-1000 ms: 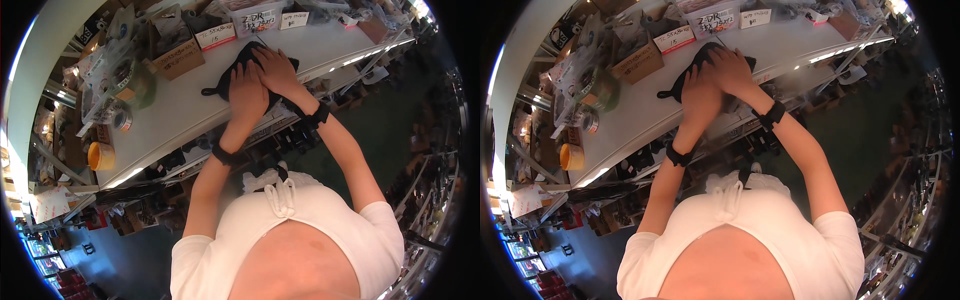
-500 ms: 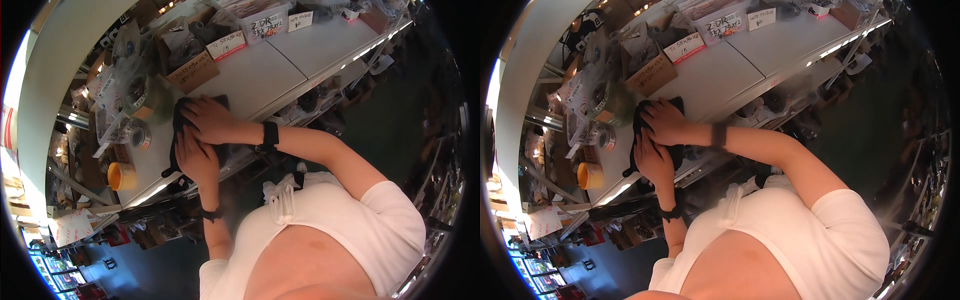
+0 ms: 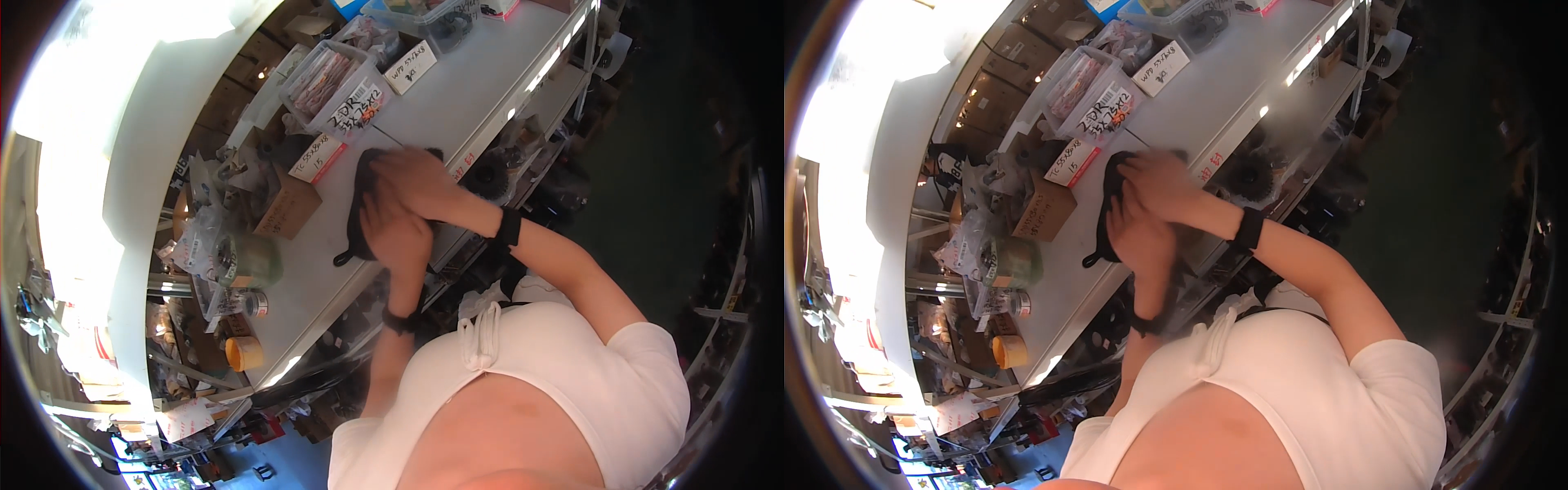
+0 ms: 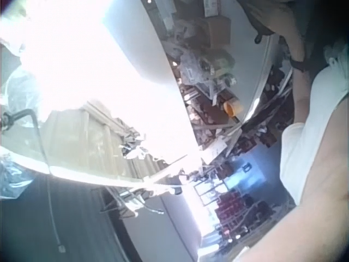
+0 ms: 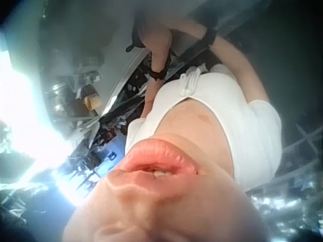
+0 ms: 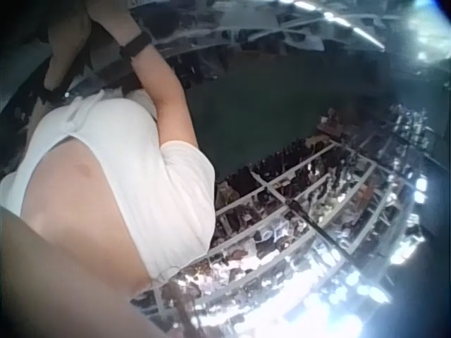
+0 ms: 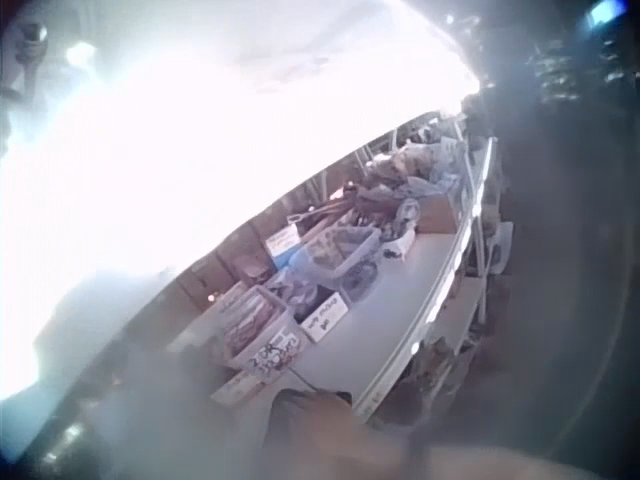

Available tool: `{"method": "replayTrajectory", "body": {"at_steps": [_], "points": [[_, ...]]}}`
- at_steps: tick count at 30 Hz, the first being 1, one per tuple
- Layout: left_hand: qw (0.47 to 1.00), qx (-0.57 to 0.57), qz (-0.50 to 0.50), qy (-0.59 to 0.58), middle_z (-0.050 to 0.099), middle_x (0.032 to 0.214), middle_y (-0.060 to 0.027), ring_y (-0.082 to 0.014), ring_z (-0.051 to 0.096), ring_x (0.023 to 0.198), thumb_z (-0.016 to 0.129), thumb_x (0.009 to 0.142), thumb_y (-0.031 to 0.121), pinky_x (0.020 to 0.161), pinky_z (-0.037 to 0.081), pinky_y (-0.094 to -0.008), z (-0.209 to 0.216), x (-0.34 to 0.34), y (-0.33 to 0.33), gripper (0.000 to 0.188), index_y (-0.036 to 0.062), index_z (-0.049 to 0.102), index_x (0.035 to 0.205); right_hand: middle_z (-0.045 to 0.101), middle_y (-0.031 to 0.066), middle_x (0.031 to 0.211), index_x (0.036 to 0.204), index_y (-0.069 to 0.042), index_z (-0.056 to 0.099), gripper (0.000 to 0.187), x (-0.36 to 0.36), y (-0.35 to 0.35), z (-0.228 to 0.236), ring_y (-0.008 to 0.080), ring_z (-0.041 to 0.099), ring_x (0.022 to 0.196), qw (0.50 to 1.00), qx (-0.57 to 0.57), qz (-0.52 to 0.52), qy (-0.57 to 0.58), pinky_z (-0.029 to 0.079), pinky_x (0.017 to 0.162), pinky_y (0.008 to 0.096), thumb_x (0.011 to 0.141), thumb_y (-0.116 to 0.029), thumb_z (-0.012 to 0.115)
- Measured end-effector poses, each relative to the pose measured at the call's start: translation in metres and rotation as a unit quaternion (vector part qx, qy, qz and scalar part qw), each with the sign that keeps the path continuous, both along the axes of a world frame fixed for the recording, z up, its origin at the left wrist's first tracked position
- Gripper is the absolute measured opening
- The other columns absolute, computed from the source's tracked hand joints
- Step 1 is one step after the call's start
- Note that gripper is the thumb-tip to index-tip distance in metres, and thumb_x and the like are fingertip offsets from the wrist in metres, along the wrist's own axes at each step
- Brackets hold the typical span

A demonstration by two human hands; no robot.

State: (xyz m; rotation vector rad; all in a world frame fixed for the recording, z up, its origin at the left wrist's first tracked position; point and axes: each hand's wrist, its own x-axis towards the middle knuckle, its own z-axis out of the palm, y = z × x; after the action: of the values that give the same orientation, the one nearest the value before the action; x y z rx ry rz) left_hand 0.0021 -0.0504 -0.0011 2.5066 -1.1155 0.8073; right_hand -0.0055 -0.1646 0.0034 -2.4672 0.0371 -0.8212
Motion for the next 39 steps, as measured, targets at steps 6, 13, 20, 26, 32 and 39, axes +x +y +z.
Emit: {"method": "replayTrajectory", "body": {"at_steps": [6, 13, 20, 26, 32, 39], "points": [[0.981, -0.035, -0.166, -0.094, 0.053, 0.112, -0.0199, -0.0385, 0.050, 0.099, 0.050, 0.078, 0.017, 0.085, 0.039, -0.0434, -0.007, -0.009, -0.112, 0.047, -0.0049, 0.044, 0.119, 0.057, 0.0099, 0.115, 0.114, -0.007, 0.055, 0.033, -0.038, -0.104, -0.013, 0.0262, 0.048, 0.114, 0.982, -0.088, -0.151, -0.069, 0.036, 0.097, 0.0385, 0.084, -0.019, 0.047], [0.980, -0.045, -0.172, -0.087, 0.055, 0.099, -0.0205, -0.0365, 0.051, 0.086, 0.055, 0.074, 0.017, 0.074, 0.040, -0.0441, -0.004, -0.021, -0.213, 0.051, -0.0083, 0.043, 0.117, 0.059, 0.0082, 0.111, 0.113, -0.009, 0.056, 0.031, -0.048, -0.207, -0.018, 0.0296, 0.049, 0.113, 0.967, -0.129, -0.203, -0.083, 0.036, 0.096, 0.0399, 0.088, -0.023, 0.046], [0.985, -0.002, -0.167, -0.033, 0.049, 0.120, -0.0189, -0.0363, 0.047, 0.109, 0.053, 0.077, 0.022, 0.094, 0.036, -0.0425, -0.013, -0.020, -0.225, 0.054, -0.0067, 0.041, 0.121, 0.062, 0.0101, 0.105, 0.105, -0.011, 0.061, 0.028, -0.049, -0.226, -0.022, 0.0294, 0.053, 0.107, 0.963, -0.132, -0.209, -0.107, 0.038, 0.094, 0.0425, 0.083, -0.025, 0.050], [0.985, -0.056, -0.163, -0.029, 0.051, 0.115, -0.0170, -0.0345, 0.048, 0.105, 0.054, 0.077, 0.016, 0.089, 0.039, -0.0411, -0.017, -0.024, -0.178, 0.044, -0.0040, 0.044, 0.115, 0.056, 0.0080, 0.117, 0.114, -0.010, 0.056, 0.033, -0.054, -0.186, -0.017, 0.0281, 0.044, 0.118, 0.969, -0.154, -0.186, -0.044, 0.031, 0.101, 0.0436, 0.085, -0.023, 0.047], [0.991, -0.073, -0.099, -0.054, 0.052, 0.117, -0.0099, -0.0284, 0.049, 0.107, 0.059, 0.077, 0.019, 0.088, 0.039, -0.0382, -0.013, -0.033, -0.088, 0.046, 0.0013, 0.047, 0.118, 0.056, 0.0099, 0.115, 0.112, -0.007, 0.057, 0.035, -0.050, -0.103, -0.006, 0.0274, 0.047, 0.114, 0.985, -0.127, -0.100, -0.061, 0.032, 0.100, 0.0428, 0.080, -0.021, 0.051], [0.997, -0.072, -0.017, -0.024, 0.053, 0.118, -0.0095, -0.0283, 0.046, 0.111, 0.064, 0.076, 0.018, 0.091, 0.036, -0.0394, -0.016, -0.039, -0.002, 0.051, 0.0026, 0.045, 0.121, 0.056, 0.0117, 0.113, 0.107, -0.005, 0.058, 0.033, -0.030, -0.021, -0.008, 0.0294, 0.048, 0.112, 0.991, -0.079, 0.032, -0.099, 0.034, 0.098, 0.0427, 0.077, -0.020, 0.056]]}}
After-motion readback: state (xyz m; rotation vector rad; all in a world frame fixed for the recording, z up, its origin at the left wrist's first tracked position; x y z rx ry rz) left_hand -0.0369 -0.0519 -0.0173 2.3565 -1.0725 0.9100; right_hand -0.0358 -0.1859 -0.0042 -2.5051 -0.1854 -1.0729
